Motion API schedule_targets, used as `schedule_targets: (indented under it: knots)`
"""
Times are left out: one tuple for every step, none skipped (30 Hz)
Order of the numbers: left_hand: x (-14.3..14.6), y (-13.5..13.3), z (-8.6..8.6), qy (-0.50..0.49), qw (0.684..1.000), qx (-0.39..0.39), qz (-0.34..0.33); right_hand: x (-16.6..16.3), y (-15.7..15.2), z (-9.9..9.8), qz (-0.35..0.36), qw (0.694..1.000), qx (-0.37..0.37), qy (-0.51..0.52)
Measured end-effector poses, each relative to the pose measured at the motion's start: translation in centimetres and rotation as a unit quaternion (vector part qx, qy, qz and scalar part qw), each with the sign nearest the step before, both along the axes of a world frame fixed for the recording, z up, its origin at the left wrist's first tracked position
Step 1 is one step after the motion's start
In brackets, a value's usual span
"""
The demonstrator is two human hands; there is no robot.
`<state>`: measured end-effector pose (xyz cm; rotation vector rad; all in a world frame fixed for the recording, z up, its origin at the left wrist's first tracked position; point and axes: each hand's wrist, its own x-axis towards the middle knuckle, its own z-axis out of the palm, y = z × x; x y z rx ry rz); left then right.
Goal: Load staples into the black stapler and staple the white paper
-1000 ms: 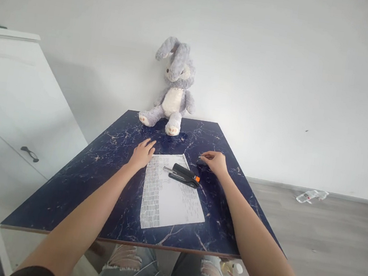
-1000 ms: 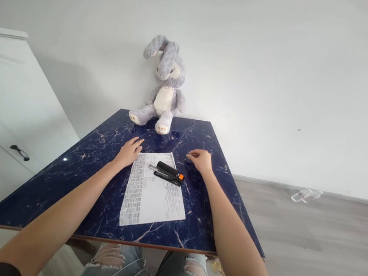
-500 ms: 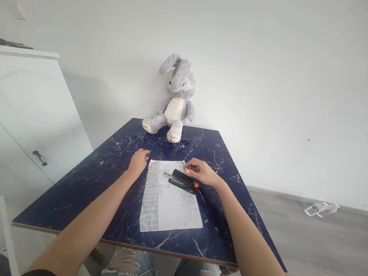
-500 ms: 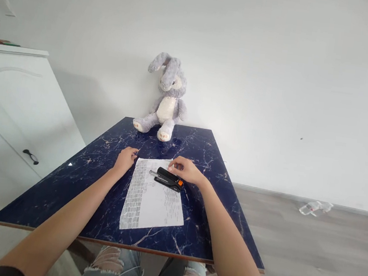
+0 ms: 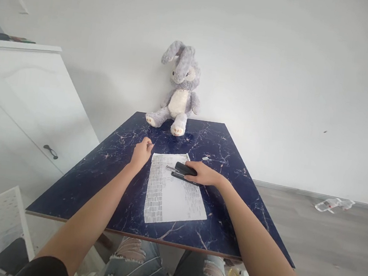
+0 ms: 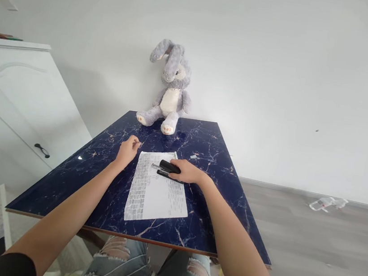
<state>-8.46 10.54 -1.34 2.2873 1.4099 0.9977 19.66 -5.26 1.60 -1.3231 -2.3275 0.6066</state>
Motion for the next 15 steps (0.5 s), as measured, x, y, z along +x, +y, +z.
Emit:
schedule_targets:
  knots:
    - [0.5, -0.4, 0.2, -0.059, 0.996, -0.025, -0.056, 0.0, 0.0, -0.1, 0.002, 1.0, 0.0, 0.002]
    - [1.1, -0.9, 0.3, -0.103, 0.987, -0.051, -0.113, 0.0, 0.0, -0.2, 0.006, 1.0, 0.0, 0.003]
    - [1.6, -1.5, 0.4, -0.127, 0.976, -0.074, -0.163, 0.0, 0.1, -0.3, 0.009, 1.0, 0.001, 0.003]
    - [2.0, -2.0, 0.5, -0.138, 0.966, -0.093, -0.199, 0.0, 0.1, -0.4, 0.011, 1.0, 0.001, 0.003]
    - [2.3, -2.5, 0.5, -0.139, 0.959, -0.106, -0.225, 0.0, 0.1, -0.5, 0.011, 1.0, 0.001, 0.003]
    - [2.5, -2.9, 0.6, -0.137, 0.953, -0.116, -0.244, 0.0, 0.1, -0.5, 0.009, 1.0, 0.001, 0.003]
    - [2.7, -3.3, 0.7, -0.134, 0.948, -0.125, -0.261, 0.1, 0.2, -0.6, 0.008, 1.0, 0.001, 0.002]
    - [2.7, -3.7, 0.9, -0.128, 0.943, -0.133, -0.278, 0.0, 0.2, -0.6, 0.007, 1.0, 0.0, 0.002]
    - [2.6, -4.0, 1.2, -0.119, 0.938, -0.14, -0.294, 0.0, 0.2, -0.7, 0.006, 1.0, -0.001, 0.002]
    - [2.6, -4.2, 1.4, -0.108, 0.934, -0.144, -0.308, 0.0, 0.3, -0.7, 0.005, 1.0, -0.002, 0.003]
    - [2.5, -4.4, 1.7, -0.101, 0.931, -0.147, -0.317, 0.0, 0.3, -0.8, 0.005, 1.0, -0.003, 0.004]
    - [2.4, -4.5, 2.0, -0.098, 0.929, -0.149, -0.324, 0.0, 0.3, -0.8, 0.004, 1.0, -0.002, 0.006]
    - [2.4, -4.7, 2.2, -0.098, 0.927, -0.149, -0.33, 0.0, 0.3, -0.8, 0.005, 1.0, -0.002, 0.009]
    - [2.4, -4.8, 2.4, -0.1, 0.925, -0.144, -0.338, 0.0, 0.4, -0.8, 0.006, 1.0, 0.0, 0.012]
    - [2.4, -4.8, 2.5, -0.103, 0.923, -0.137, -0.345, 0.1, 0.4, -0.9, 0.009, 1.0, 0.002, 0.014]
